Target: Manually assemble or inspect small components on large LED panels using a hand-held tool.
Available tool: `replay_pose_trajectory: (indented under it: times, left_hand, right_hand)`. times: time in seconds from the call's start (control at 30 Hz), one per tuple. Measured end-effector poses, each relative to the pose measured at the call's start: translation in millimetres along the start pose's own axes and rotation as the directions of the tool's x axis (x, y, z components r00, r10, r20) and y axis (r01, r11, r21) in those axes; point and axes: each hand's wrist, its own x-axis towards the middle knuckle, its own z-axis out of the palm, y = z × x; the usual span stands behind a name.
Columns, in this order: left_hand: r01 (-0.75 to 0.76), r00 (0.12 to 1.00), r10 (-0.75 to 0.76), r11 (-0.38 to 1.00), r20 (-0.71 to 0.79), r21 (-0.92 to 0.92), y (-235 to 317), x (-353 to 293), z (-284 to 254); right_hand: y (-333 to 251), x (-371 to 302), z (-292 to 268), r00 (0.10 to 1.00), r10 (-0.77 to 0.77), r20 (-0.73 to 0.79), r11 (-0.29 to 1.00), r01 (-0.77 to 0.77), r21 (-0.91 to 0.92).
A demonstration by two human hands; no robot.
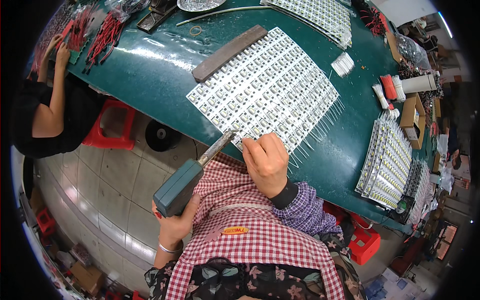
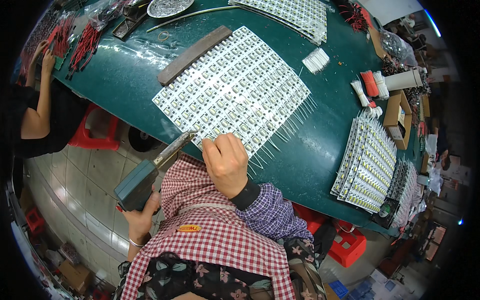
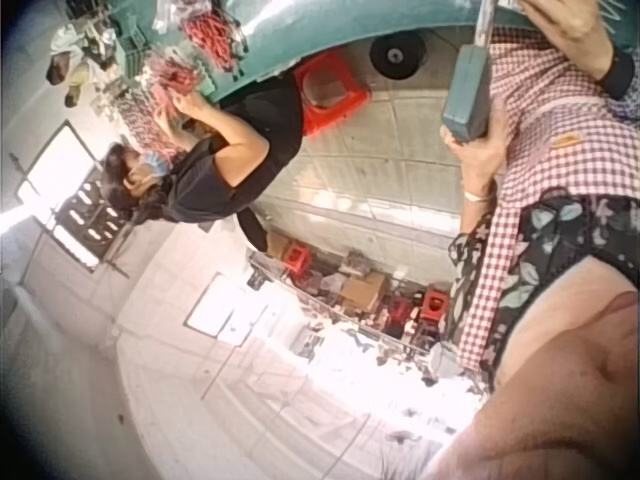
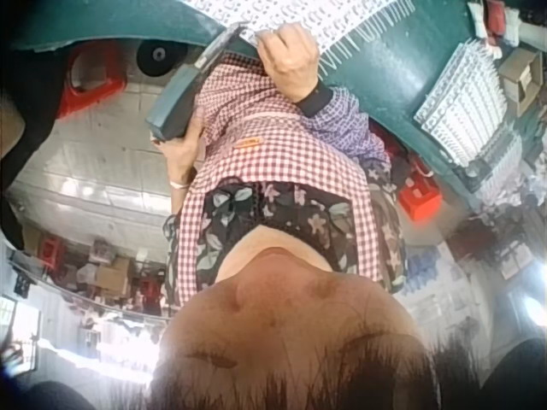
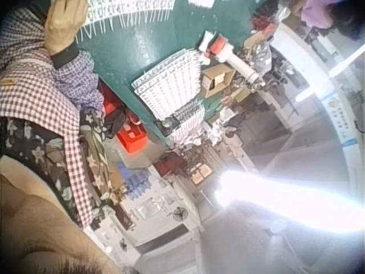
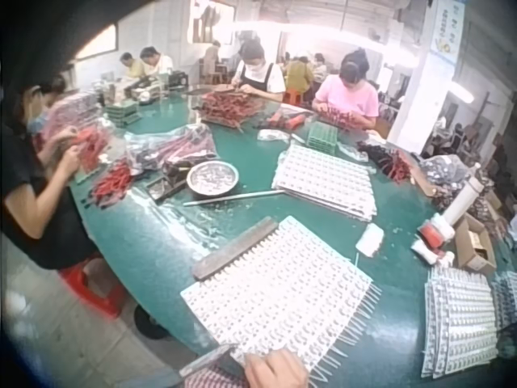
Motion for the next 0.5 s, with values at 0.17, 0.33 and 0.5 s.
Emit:
replay_pose_trajectory:
  times: [0.17,0.33,0.5]
  left_hand:
    - [0.002,1.0,-0.002,1.0,0.001,-0.006,2.5,-0.6,0.6]
    - [0.007,1.0,-0.007,1.0,0.001,-0.02,0.3,-1.6,0.0]
    - [0.021,1.0,-0.021,0.999,0.009,-0.036,0.5,-2.6,-1.3]
  right_hand:
    - [-0.2,-0.1,-0.2,1.0,-0.008,0.009,1.0,0.008,0.0]
    - [-0.8,0.4,-0.7,1.0,-0.009,0.012,1.0,0.009,-0.004]
    - [-1.5,0.2,-2.8,0.999,0.016,0.027,1.0,-0.017,0.013]
